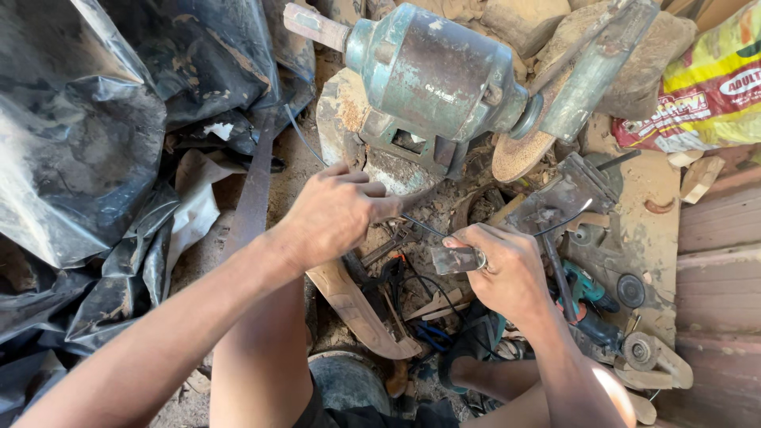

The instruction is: The person assembles a curved wooden piece by inserting a metal pin, tightening it with pliers, and securing it with a power drill. They then use a bench grinder to smooth the edges of the wood.

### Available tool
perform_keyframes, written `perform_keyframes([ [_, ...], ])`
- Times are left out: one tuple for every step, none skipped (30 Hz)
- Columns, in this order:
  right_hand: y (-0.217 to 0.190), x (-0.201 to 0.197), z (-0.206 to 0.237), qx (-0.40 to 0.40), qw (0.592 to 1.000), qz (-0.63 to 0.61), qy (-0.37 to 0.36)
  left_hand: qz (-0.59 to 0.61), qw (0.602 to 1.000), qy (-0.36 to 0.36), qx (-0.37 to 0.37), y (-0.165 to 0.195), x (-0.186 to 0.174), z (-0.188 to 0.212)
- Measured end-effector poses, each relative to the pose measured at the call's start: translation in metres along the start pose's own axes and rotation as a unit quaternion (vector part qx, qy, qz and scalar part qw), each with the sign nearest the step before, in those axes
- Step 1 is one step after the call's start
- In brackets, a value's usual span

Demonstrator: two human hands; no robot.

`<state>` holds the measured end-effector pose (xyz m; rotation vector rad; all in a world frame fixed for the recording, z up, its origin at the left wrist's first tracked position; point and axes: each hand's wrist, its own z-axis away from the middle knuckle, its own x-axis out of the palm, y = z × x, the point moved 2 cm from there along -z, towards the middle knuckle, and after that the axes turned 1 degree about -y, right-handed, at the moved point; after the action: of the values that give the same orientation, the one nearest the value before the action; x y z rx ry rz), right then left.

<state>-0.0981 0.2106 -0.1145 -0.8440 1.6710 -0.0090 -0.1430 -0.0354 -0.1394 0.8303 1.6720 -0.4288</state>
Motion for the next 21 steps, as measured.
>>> perform_keyframes([
  [0.000, 0.000, 0.002, -0.001, 1.000, -0.018, 0.005, -0.004, 1.000, -0.015, -0.006, -0.003, -0.003, 0.001],
  [0.000, 0.000, 0.004, -0.001, 0.999, -0.036, 0.009, -0.007, 0.999, -0.031, -0.013, -0.006, -0.005, 0.002],
  [0.000, 0.000, 0.006, -0.001, 0.998, -0.055, 0.012, -0.009, 0.999, -0.047, -0.021, -0.008, -0.007, 0.004],
  [0.000, 0.000, 0.007, -0.004, 0.999, -0.046, 0.013, -0.013, 0.999, -0.044, -0.027, -0.011, -0.009, 0.005],
  [0.000, 0.001, 0.009, -0.006, 0.999, -0.037, 0.013, -0.016, 0.999, -0.040, -0.033, -0.013, -0.010, 0.007],
  [0.000, 0.002, 0.011, -0.009, 0.999, -0.028, 0.014, -0.020, 0.998, -0.035, -0.040, -0.017, -0.012, 0.008],
  [0.001, 0.003, 0.013, 0.001, 0.999, -0.044, 0.012, -0.015, 0.998, -0.032, -0.043, -0.021, -0.012, 0.010],
  [0.001, 0.004, 0.015, 0.012, 0.998, -0.059, 0.008, -0.009, 0.998, -0.030, -0.046, -0.025, -0.013, 0.011],
  [0.002, 0.005, 0.016, 0.020, 0.997, -0.074, 0.004, -0.004, 0.998, -0.025, -0.051, -0.030, -0.013, 0.012],
  [0.003, 0.007, 0.017, 0.015, 0.997, -0.072, 0.001, -0.007, 0.999, -0.013, -0.049, -0.033, -0.013, 0.015],
  [0.003, 0.008, 0.019, 0.012, 0.998, -0.070, 0.000, -0.009, 0.999, -0.003, -0.044, -0.037, -0.012, 0.018],
  [0.004, 0.008, 0.021, 0.010, 0.998, -0.066, -0.003, -0.010, 0.999, 0.007, -0.040, -0.040, -0.011, 0.020],
  [0.005, 0.009, 0.023, 0.010, 0.997, -0.072, -0.006, -0.025, 0.999, -0.005, -0.045, -0.045, -0.010, 0.023],
  [0.006, 0.009, 0.025, 0.010, 0.997, -0.079, -0.008, -0.039, 0.998, -0.017, -0.049, -0.051, -0.009, 0.025],
  [0.008, 0.010, 0.026, 0.011, 0.996, -0.086, -0.009, -0.054, 0.997, -0.031, -0.052, -0.056, -0.008, 0.027],
  [0.009, 0.010, 0.028, 0.018, 0.996, -0.090, -0.009, -0.058, 0.997, -0.032, -0.050, -0.060, -0.006, 0.028],
  [0.011, 0.010, 0.030, 0.024, 0.995, -0.094, -0.009, -0.063, 0.996, -0.034, -0.048, -0.063, -0.005, 0.028],
  [0.013, 0.010, 0.031, 0.029, 0.995, -0.099, -0.008, -0.068, 0.996, -0.035, -0.046, -0.067, -0.005, 0.028],
  [0.014, 0.010, 0.032, 0.028, 0.994, -0.101, -0.008, -0.072, 0.997, -0.015, -0.032, -0.069, -0.006, 0.028],
  [0.015, 0.009, 0.033, 0.029, 0.994, -0.103, -0.006, -0.075, 0.997, 0.005, -0.016, -0.071, -0.007, 0.027],
  [0.016, 0.009, 0.033, 0.031, 0.994, -0.106, -0.002, -0.078, 0.997, 0.024, 0.002, -0.074, -0.010, 0.027],
])
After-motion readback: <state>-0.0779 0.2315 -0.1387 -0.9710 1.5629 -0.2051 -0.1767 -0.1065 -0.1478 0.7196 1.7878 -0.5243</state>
